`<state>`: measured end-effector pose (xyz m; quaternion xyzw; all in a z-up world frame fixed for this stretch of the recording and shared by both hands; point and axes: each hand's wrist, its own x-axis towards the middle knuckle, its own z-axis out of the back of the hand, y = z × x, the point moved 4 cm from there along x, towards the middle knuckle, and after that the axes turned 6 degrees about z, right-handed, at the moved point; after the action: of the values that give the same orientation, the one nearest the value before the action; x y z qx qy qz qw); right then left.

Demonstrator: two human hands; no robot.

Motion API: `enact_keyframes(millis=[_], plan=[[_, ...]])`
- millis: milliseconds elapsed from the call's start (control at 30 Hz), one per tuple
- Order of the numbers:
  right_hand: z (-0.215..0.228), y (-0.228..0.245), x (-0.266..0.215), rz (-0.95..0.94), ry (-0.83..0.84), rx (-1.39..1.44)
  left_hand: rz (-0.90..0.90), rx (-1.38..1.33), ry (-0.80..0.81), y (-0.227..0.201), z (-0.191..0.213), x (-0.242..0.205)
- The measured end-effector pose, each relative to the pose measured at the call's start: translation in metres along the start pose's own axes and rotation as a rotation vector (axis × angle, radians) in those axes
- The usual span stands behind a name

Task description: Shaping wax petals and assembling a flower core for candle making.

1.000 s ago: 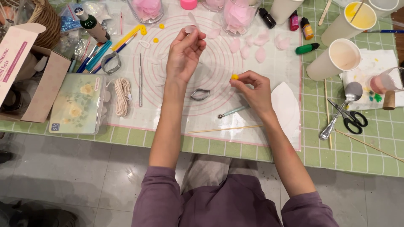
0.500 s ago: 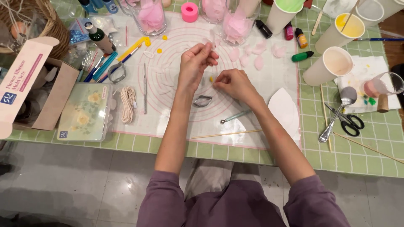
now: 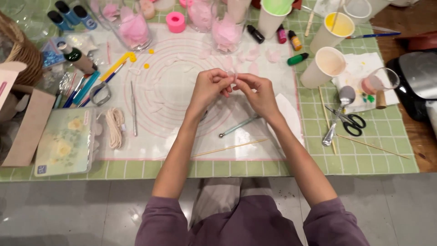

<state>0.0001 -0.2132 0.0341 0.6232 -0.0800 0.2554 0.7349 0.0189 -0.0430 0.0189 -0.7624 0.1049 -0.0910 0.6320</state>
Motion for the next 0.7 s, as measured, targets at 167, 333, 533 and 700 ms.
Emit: enact_keyframes(millis=[167,333,533,700], plan=[[0.023,0.024,-0.012,0.049,-0.120,-0.262,-0.079,-0.004,0.094,-0.005,-0.021,0.000],[0.053,0.055,-0.020,0.070,-0.047,-0.376,-0.136,0.173,0.152,-0.031,-0.053,0.010],[0.111,0.062,-0.037,0.066,-0.197,-0.186,-0.057,0.299,0.256,-0.067,-0.110,0.037],[0.188,0.055,-0.061,-0.093,-0.260,0.231,-0.050,0.246,0.419,-0.086,-0.194,0.061]])
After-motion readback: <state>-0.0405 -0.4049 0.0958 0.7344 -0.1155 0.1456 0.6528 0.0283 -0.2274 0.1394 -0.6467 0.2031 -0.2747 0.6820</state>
